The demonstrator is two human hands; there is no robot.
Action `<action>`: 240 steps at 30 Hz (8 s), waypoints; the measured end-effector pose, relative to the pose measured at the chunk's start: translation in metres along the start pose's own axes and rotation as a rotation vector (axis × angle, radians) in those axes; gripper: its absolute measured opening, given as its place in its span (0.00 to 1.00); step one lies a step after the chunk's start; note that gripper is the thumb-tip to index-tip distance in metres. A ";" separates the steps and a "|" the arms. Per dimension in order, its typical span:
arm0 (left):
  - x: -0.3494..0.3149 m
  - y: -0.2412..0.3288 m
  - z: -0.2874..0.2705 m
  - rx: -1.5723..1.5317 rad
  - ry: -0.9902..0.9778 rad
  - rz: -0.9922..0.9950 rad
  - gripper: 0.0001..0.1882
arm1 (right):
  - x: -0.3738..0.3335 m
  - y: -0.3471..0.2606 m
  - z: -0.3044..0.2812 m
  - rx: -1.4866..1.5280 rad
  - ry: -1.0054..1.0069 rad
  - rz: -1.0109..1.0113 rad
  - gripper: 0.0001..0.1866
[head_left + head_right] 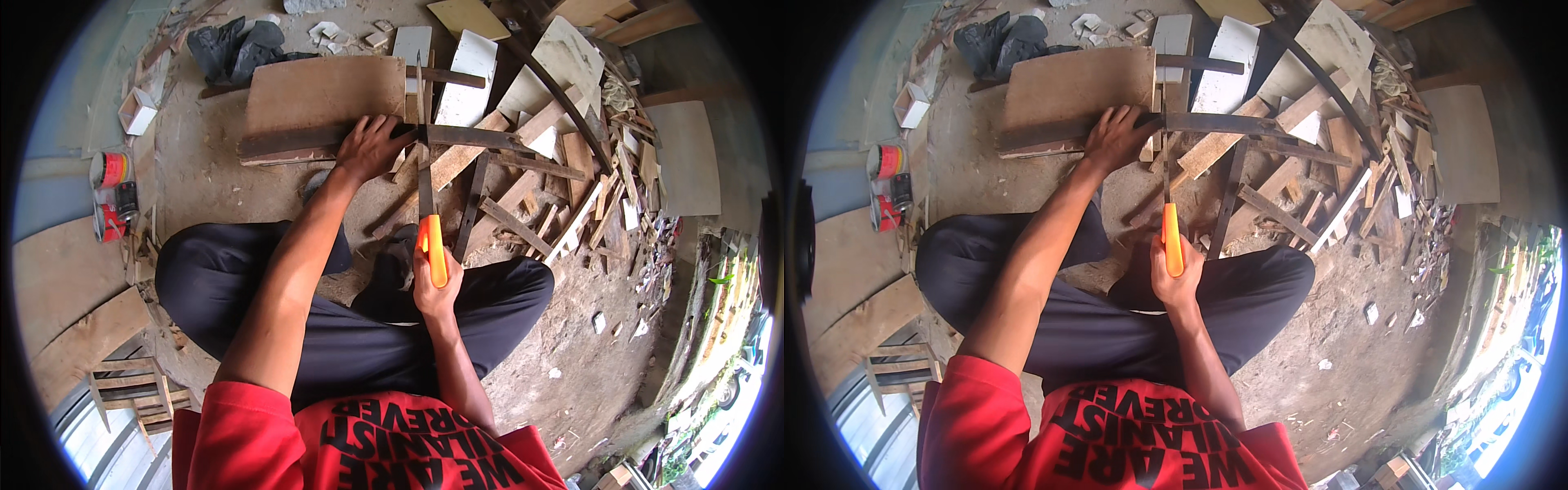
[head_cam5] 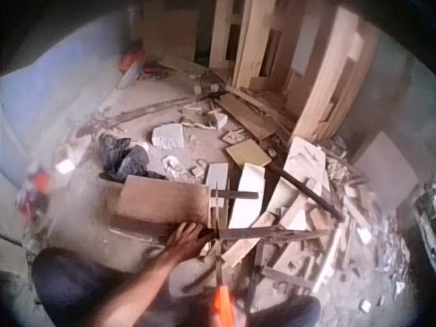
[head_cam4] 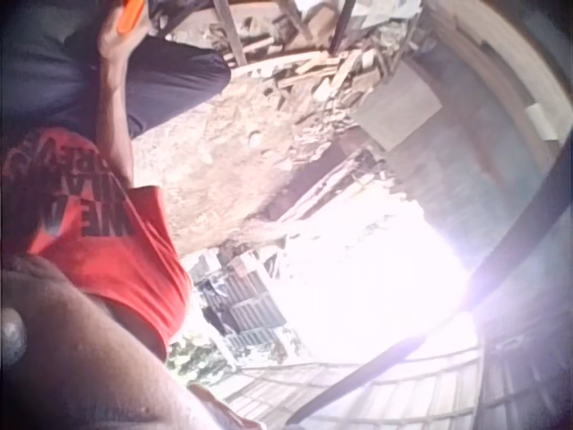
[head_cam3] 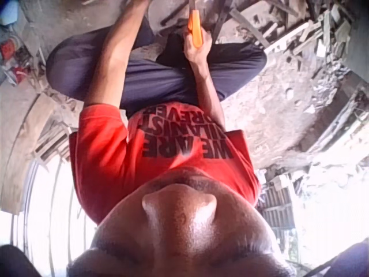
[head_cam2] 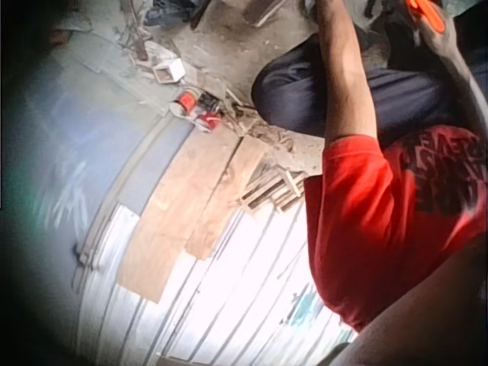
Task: The person sits on the floor and uses a hand saw to cut a piece of wood resting on a makeshift support. The person maintains a steady sawing motion throughout the clip.
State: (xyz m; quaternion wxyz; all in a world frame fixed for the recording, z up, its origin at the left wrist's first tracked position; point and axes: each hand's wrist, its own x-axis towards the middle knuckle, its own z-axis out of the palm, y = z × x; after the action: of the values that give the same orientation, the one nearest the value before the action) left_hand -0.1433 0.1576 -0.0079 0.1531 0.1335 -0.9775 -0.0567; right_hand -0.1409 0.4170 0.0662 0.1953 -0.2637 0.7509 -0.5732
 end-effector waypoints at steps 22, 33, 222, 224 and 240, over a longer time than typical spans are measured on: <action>-0.008 -0.002 0.004 -0.052 -0.063 -0.053 0.27 | -0.031 -0.007 -0.017 0.033 -0.100 0.082 0.05; 0.000 0.001 0.003 -0.031 -0.095 -0.147 0.30 | 0.033 -0.008 0.016 0.111 -0.033 0.063 0.07; 0.041 -0.008 0.014 -0.384 0.220 -0.339 0.21 | -0.019 0.075 -0.069 0.075 0.105 -0.059 0.10; 0.035 -0.010 0.013 -0.373 0.191 -0.336 0.17 | -0.017 0.074 -0.067 0.124 0.103 -0.007 0.10; 0.005 0.046 0.010 -0.009 0.393 -0.156 0.13 | -0.021 0.068 -0.069 0.150 0.068 -0.108 0.11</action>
State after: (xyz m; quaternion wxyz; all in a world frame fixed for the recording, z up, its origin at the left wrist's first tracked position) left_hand -0.1622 0.2007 -0.0090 0.3364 0.2168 -0.9153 -0.0457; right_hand -0.1773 0.4957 0.0191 0.1577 -0.2685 0.6967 -0.6463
